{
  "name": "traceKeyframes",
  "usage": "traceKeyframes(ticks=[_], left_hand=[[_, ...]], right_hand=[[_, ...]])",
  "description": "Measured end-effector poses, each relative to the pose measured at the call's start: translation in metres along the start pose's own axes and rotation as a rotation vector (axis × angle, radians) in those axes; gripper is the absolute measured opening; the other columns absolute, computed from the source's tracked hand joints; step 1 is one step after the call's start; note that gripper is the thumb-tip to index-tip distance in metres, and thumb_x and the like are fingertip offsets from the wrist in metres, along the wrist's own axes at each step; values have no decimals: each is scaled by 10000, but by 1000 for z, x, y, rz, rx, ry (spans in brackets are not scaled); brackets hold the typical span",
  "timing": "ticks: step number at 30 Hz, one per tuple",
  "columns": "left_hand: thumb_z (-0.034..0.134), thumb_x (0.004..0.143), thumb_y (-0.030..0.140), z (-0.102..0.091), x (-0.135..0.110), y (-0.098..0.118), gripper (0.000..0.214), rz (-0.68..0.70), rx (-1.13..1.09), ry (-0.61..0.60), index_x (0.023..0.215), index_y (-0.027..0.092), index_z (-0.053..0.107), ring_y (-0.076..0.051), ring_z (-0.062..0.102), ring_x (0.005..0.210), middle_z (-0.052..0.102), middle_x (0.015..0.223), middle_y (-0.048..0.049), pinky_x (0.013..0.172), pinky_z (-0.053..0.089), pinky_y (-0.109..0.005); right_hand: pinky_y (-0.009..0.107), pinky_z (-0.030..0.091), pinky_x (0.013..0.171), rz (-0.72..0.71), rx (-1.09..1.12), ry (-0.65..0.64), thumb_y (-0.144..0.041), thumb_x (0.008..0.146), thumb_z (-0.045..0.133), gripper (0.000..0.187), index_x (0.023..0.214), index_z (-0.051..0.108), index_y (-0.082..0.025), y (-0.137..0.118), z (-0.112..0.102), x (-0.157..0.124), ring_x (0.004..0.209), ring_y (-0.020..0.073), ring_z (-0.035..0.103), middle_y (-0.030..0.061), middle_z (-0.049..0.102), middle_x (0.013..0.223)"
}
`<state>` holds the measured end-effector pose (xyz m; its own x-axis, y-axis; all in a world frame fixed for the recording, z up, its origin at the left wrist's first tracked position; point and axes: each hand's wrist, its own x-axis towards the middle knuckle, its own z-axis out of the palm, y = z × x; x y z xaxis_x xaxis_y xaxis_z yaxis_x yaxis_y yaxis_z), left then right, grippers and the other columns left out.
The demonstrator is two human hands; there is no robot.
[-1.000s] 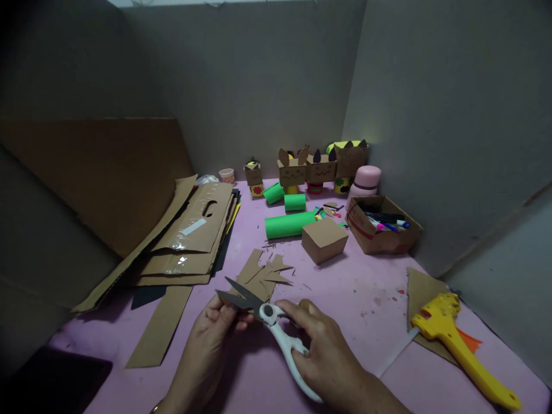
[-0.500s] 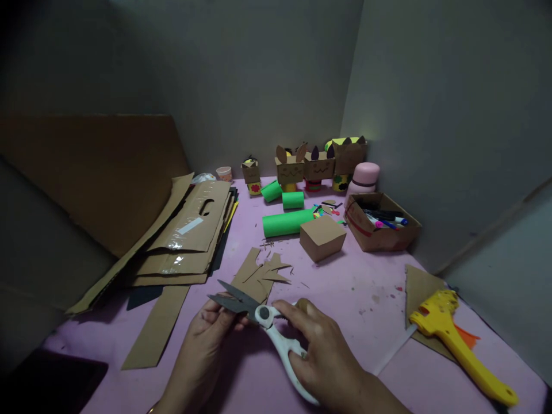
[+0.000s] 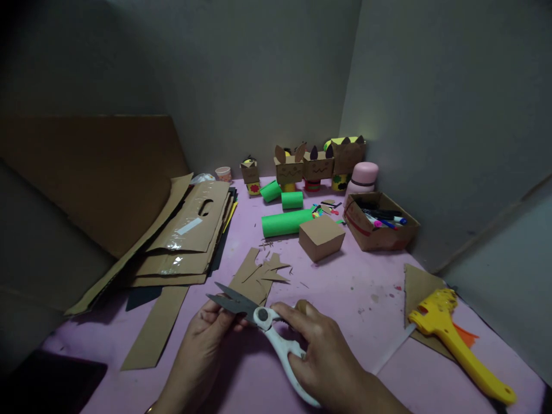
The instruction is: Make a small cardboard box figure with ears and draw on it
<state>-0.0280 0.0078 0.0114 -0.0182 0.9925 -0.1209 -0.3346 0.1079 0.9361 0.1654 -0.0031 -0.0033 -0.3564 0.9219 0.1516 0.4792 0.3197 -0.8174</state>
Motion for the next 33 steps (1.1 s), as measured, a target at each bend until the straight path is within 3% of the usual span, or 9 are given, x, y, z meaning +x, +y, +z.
traceKeyframes(ticks=[13, 19, 26, 30, 33], left_hand=[[760, 733, 341, -2, 3, -2, 208, -17, 11, 5, 762, 144, 699, -103, 564, 562, 670, 630, -9, 559, 443, -175], [755, 742, 321, -1, 2, -1, 184, -20, -21, -20, 771, 149, 699, -91, 548, 561, 648, 626, 7, 555, 435, -167], [763, 730, 299, 1, 3, 2, 174, -63, -14, 33, 770, 139, 706, -82, 593, 566, 696, 635, -13, 549, 452, -143], [752, 727, 355, 3, 3, 4, 231, -94, -51, 114, 780, 136, 697, -108, 654, 619, 738, 718, -40, 555, 488, -159], [776, 687, 362, 1, 4, 1, 260, -100, -65, 153, 778, 134, 691, -107, 643, 587, 731, 666, -32, 537, 483, -161]], right_hand=[[299, 532, 648, -24, -11, 34, -36, 601, 490, 669, 1201, 634, -295, -3, -3, 0, 716, 191, 641, 33, 589, 810], [302, 527, 636, -42, -30, 47, -55, 618, 486, 651, 1224, 635, -241, -5, -2, 0, 693, 194, 636, 50, 597, 793], [303, 520, 663, -27, -33, 105, -97, 697, 515, 515, 1168, 669, -233, 2, 2, 6, 720, 201, 638, 57, 690, 828], [360, 526, 731, 77, -223, 179, -95, 710, 480, 576, 1262, 599, -210, 14, 1, 14, 785, 235, 653, 85, 690, 919], [403, 509, 794, 126, -427, 111, -94, 693, 494, 615, 1295, 567, -194, 20, 1, 17, 873, 275, 635, 102, 660, 956]])
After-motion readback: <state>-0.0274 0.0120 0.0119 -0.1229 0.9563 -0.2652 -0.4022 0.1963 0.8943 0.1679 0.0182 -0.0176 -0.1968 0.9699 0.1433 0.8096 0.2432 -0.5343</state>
